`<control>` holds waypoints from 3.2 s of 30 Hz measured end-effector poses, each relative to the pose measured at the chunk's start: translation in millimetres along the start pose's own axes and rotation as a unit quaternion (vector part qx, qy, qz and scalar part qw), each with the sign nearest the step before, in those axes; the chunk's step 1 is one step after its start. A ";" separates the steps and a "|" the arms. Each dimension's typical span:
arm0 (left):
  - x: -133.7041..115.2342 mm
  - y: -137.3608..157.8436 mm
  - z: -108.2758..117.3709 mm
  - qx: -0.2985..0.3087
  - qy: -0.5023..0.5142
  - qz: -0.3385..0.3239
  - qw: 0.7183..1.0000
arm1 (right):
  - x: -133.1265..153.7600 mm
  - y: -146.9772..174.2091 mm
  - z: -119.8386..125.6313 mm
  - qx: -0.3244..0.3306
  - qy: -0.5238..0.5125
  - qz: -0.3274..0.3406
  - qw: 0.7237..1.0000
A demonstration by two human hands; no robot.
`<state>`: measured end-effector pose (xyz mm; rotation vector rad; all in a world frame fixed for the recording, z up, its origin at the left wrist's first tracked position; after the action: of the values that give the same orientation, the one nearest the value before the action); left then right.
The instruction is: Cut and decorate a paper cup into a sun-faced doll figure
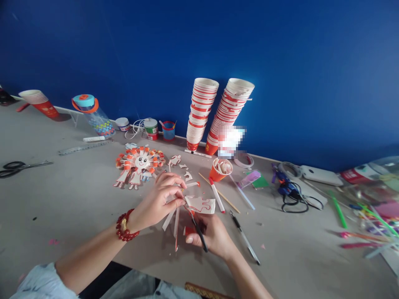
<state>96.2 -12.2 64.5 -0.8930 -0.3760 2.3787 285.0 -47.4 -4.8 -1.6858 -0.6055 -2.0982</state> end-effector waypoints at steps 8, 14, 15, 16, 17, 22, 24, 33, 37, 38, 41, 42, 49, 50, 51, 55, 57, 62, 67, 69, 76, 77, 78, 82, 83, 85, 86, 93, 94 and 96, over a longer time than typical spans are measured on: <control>-1.3 -0.2 2.6 0.000 0.019 0.011 1.000 | -1.7 0.6 0.9 -0.014 -0.005 -0.004 1.000; 1.5 1.0 -0.2 0.001 0.073 0.036 0.997 | 0.3 0.5 2.2 -0.038 -0.033 0.008 0.999; 2.1 1.3 -1.3 0.002 0.084 0.040 0.996 | 0.4 0.6 2.3 -0.045 -0.041 0.012 0.998; 2.5 1.7 -2.6 0.003 0.096 0.044 0.994 | 0.8 0.8 2.4 -0.050 -0.050 0.016 0.997; 2.8 2.0 -3.8 0.005 0.110 0.047 0.993 | 1.2 1.0 2.3 -0.054 -0.059 0.019 0.997; 1.6 2.9 -9.0 0.010 0.188 0.072 0.980 | 4.2 2.5 -0.8 -0.056 -0.102 0.021 0.993; -0.2 3.4 -9.9 0.009 0.194 0.081 0.978 | 4.8 3.3 -2.4 -0.058 -0.113 0.018 0.992; -6.6 7.4 -15.5 -0.002 0.226 0.102 0.969 | 9.1 2.7 -4.0 -0.084 -0.121 0.032 0.989; -10.0 7.7 -15.9 -0.004 0.236 0.088 0.968 | 10.4 2.8 -4.6 -0.092 -0.129 0.038 0.987; -10.7 7.7 -15.8 -0.004 0.237 0.086 0.968 | 10.9 2.9 -5.3 -0.092 -0.133 0.039 0.986; -12.1 8.0 -15.8 -0.005 0.249 0.093 0.964 | 13.4 3.0 -7.1 -0.090 -0.145 0.046 0.984; -12.4 8.1 -15.8 -0.006 0.253 0.096 0.963 | 14.3 3.0 -7.5 -0.090 -0.148 0.050 0.984; -12.5 8.7 -17.2 -0.009 0.274 0.104 0.956 | 13.5 4.3 -7.2 -0.104 -0.137 0.062 0.983; -12.2 8.9 -17.6 -0.007 0.278 0.109 0.954 | 13.0 4.5 -6.8 -0.108 -0.134 0.063 0.983; -11.8 9.0 -18.2 -0.003 0.284 0.116 0.952 | 12.7 4.7 -6.4 -0.111 -0.130 0.065 0.983; -10.1 9.1 -19.0 0.010 0.295 0.134 0.946 | 14.1 4.9 -3.7 -0.124 -0.107 0.069 0.984; -9.5 8.6 -17.2 -0.003 0.291 0.128 0.948 | 15.5 5.0 -2.4 -0.123 -0.091 0.064 0.986; -7.9 7.4 -12.6 -0.014 0.286 0.129 0.949 | 16.7 5.2 -1.5 -0.105 -0.082 0.052 0.990; -7.8 8.0 -17.5 0.062 0.394 0.167 0.902 | 17.9 3.8 -3.6 -0.062 -0.128 0.058 0.988; -7.8 8.0 -18.6 0.075 0.433 0.176 0.881 | 18.6 3.5 -3.4 -0.051 -0.151 0.062 0.985; -7.4 6.8 -17.9 0.100 0.457 0.172 0.867 | 19.2 4.3 0.6 -0.061 -0.152 0.071 0.984; -7.8 6.6 -16.7 0.105 0.440 0.160 0.877 | 19.5 4.3 1.0 -0.065 -0.142 0.072 0.985; -8.4 6.3 -15.4 0.109 0.419 0.147 0.890 | 19.7 4.4 1.3 -0.068 -0.135 0.072 0.986; -9.1 6.5 -12.5 0.114 0.340 0.132 0.924 | 19.9 4.8 1.5 -0.066 -0.125 0.063 0.988; -8.9 6.7 -13.0 0.113 0.336 0.138 0.925 | 20.0 4.9 1.2 -0.062 -0.125 0.059 0.988; -8.1 7.2 -14.6 0.106 0.342 0.152 0.921 | 20.9 5.0 0.2 -0.048 -0.127 0.052 0.989; -7.6 7.4 -15.3 0.098 0.346 0.159 0.919 | 21.7 5.0 -0.4 -0.041 -0.127 0.049 0.990; -7.1 8.0 -16.8 0.065 0.358 0.174 0.915 | 28.8 4.0 -3.3 -0.022 -0.135 0.042 0.990; -7.6 8.2 -16.6 0.061 0.359 0.174 0.915 | 29.0 3.6 -3.8 -0.021 -0.136 0.039 0.990; -8.7 8.8 -15.9 0.052 0.358 0.173 0.916 | 28.8 2.7 -4.6 -0.018 -0.139 0.035 0.989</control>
<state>108.6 -23.4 53.4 -1.7973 0.2173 2.1289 276.7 -52.9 22.8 -2.0095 -0.5823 -1.8501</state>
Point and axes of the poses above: each hand's wrist, its own y-axis away from the middle knuckle, its own z-axis out of the back of the hand, x = y × z, the point moved 3 cm from there along -y, towards the middle knuckle, and after that the axes turned 11 degrees about -y, right-handed, at the moved point
